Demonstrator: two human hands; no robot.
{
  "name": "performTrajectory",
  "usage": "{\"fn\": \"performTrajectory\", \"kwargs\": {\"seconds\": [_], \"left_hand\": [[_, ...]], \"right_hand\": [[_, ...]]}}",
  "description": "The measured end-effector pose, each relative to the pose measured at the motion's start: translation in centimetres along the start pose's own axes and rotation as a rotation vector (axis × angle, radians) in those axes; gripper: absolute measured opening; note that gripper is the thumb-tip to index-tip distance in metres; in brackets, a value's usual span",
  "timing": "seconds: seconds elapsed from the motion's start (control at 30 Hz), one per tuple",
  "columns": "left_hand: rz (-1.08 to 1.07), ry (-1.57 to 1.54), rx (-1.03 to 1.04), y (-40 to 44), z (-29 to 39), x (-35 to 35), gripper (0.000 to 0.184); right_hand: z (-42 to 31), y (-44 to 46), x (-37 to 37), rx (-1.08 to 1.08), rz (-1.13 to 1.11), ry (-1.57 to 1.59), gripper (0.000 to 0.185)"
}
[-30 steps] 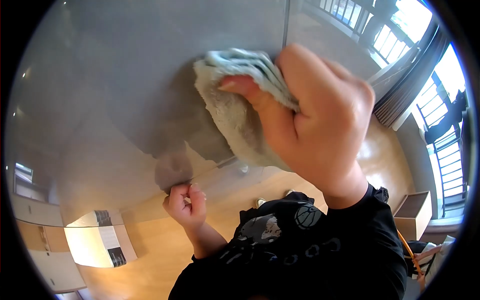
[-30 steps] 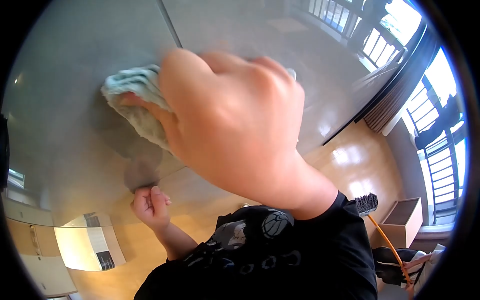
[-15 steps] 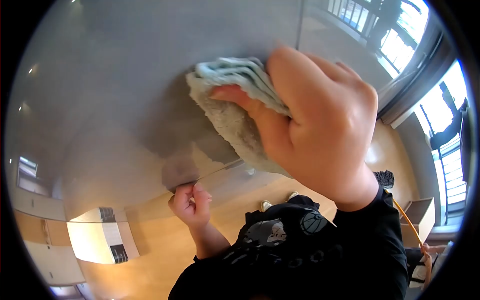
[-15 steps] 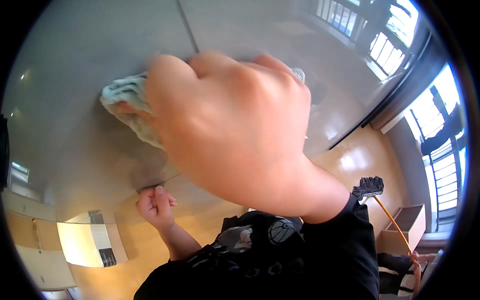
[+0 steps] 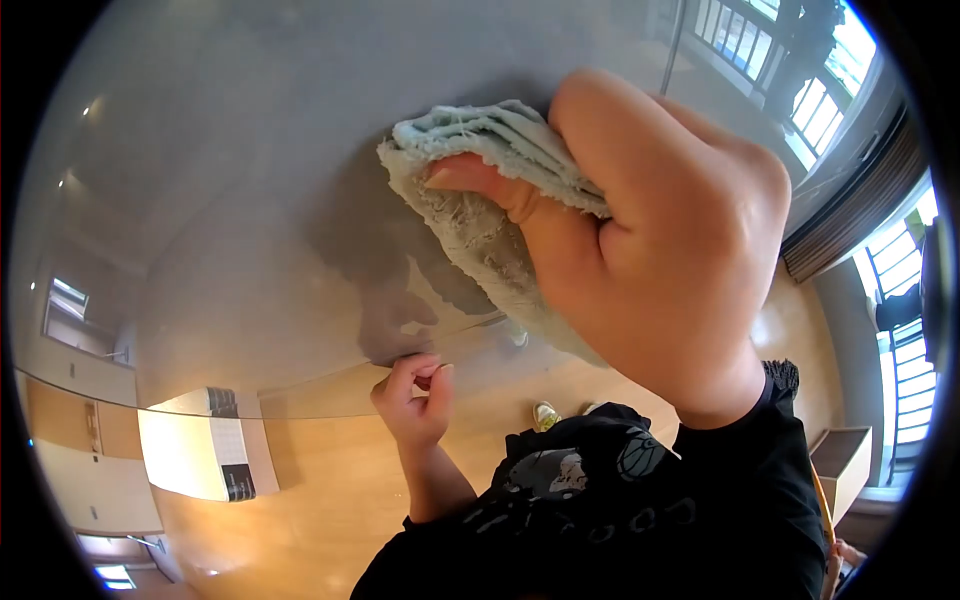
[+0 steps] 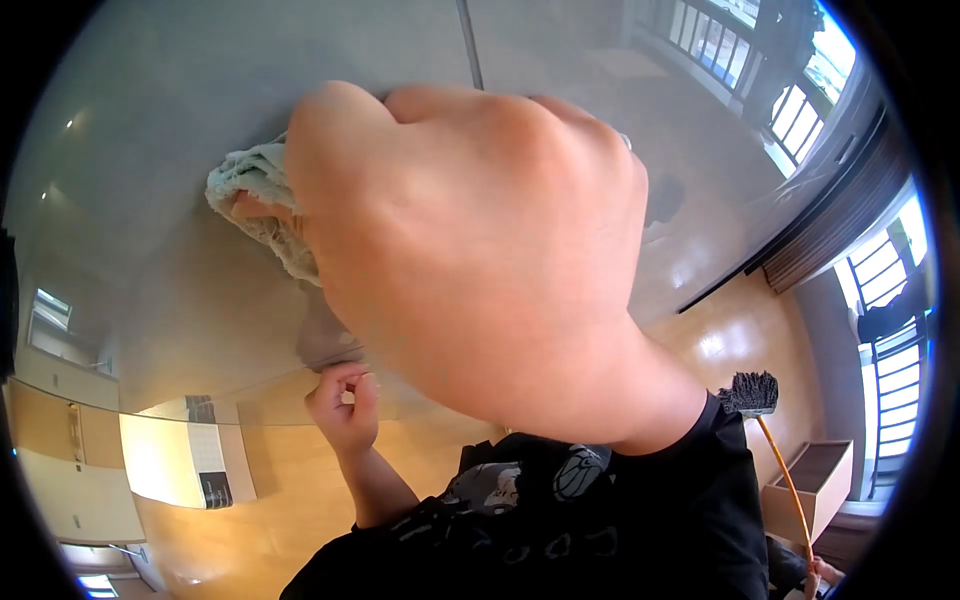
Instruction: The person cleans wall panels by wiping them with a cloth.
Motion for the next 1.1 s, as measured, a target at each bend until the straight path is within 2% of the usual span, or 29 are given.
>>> {"fn": "performTrajectory", "kwargs": {"seconds": [0.1, 0.2, 0.3, 0.33, 0.4, 0.47, 0.5, 0.6, 0.63, 0.73, 0.83, 0.93, 1.1], "left_hand": [[0.023, 0.085, -0.084, -0.5, -0.9, -0.1, 0.013], [0.071, 0.19, -0.136, -1.4, -1.4, -0.9, 0.013], [0.103, 0.256, -0.18, -2.5, -2.2, -2.8, 0.014], [0.126, 0.28, -0.213, -2.4, -2.5, -3.0, 0.014], [0.173, 0.344, -0.271, -2.2, -3.0, -3.4, 0.013], [0.219, 0.316, -0.266, -2.4, -2.9, -3.0, 0.013], [0.246, 0.297, -0.262, -2.5, -2.9, -2.6, 0.014], [0.248, 0.207, -0.121, -2.5, -1.4, -1.0, 0.016], [0.258, 0.189, -0.046, -2.4, -0.4, -0.8, 0.02], [0.322, 0.134, -0.068, -2.7, -2.0, -2.8, 0.023], [0.329, -0.026, -0.157, -2.6, -3.2, -4.3, 0.027], [0.315, -0.066, -0.073, -2.2, -2.9, -4.6, 0.034], [0.333, -0.115, -0.047, -2.0, -3.0, -5.5, 0.043]], "right_hand": [[0.4, -0.9, 0.5, -0.012, -0.025, 0.016, 0.038], [3.0, -5.0, 0.8, 0.115, -0.125, 0.028, 0.033], [4.5, -5.6, 0.0, 0.152, -0.042, -0.062, 0.048], [4.4, -4.7, -0.2, 0.128, -0.069, -0.047, 0.036], [3.4, -2.0, -0.4, 0.057, -0.01, 0.027, 0.026], [1.5, -0.1, -0.1, 0.003, -0.004, 0.044, 0.027], [0.4, 0.3, 0.0, -0.005, -0.076, 0.006, 0.028], [0.2, -1.3, 0.2, 0.002, -0.188, -0.054, 0.034], [0.8, -2.5, -0.1, 0.012, -0.186, -0.057, 0.035], [2.8, -6.6, -1.1, 0.021, -0.114, -0.068, 0.042], [2.9, -8.0, -1.2, 0.121, -0.162, -0.059, 0.032], [2.6, -8.0, -1.0, 0.118, -0.156, -0.052, 0.032], [1.4, -7.0, -0.6, 0.04, -0.138, -0.045, 0.029]]}}
Point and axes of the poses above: each hand's wrist, its own y-axis towards the middle knuckle, its own x-axis out of the palm, z = x × y, the point moved 9 cm from there along y, towards the middle knuckle, and after that the axes turned 14 degrees about -x, right-handed, at the moved point
